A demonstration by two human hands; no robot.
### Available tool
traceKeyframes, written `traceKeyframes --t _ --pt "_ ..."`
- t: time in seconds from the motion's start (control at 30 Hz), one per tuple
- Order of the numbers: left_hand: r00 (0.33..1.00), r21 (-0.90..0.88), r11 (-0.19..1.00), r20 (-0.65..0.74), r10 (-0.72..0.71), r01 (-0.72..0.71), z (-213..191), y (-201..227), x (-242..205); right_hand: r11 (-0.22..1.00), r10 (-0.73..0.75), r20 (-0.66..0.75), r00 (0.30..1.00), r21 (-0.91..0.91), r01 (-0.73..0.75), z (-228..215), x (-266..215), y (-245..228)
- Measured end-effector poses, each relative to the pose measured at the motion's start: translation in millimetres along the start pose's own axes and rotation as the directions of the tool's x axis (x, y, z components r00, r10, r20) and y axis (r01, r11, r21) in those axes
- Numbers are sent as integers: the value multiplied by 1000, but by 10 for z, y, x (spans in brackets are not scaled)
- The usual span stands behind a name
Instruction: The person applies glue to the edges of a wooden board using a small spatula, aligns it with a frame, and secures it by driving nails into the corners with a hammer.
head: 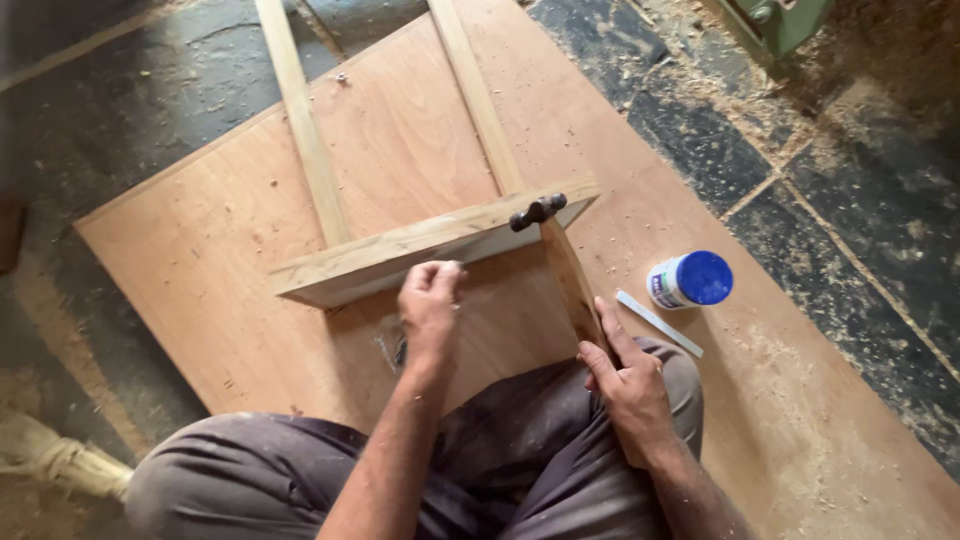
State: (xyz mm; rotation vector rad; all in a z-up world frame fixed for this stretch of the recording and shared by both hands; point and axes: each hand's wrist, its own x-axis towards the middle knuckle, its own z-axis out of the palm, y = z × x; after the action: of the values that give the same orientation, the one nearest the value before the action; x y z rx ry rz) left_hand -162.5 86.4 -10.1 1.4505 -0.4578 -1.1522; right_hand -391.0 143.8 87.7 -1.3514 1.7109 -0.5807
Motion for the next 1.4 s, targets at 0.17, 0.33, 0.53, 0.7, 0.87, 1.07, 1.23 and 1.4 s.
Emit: traceKeyframes --t 0.17,0.33,0.53,0.7,0.87,1.07,1.23,1.4 --pt "993 -58 998 -110 32 -39 -381 -40 120 999 31 53 998 19 -32 191 -81 -167" --pt "981 -67 997 -192 32 -46 -367 -16 105 999 -33 83 996 -21 35 311 -103 -366" --pt "978 -105 994 -210 11 -33 -325 10 113 902 -370 68 927 -212 376 400 -46 -428" --pt "976 -79 997 -219 4 -22 -303 43 108 806 -516 96 851 -280 521 493 -21 -463" --pt "979 -1 1000 -204 1 -1 -320 121 86 738 -506 144 850 -437 513 625 -40 -519" --pt "977 37 999 -210 39 -32 -329 141 79 677 -621 128 773 -410 611 605 -62 -585" --pt "974 -89 996 -225 8 -29 -288 46 125 626 -766 -70 639 -307 717 647 -182 -475" --pt "975 -117 993 -222 -5 -22 -261 71 180 762 -536 84 840 -380 524 702 75 -407"
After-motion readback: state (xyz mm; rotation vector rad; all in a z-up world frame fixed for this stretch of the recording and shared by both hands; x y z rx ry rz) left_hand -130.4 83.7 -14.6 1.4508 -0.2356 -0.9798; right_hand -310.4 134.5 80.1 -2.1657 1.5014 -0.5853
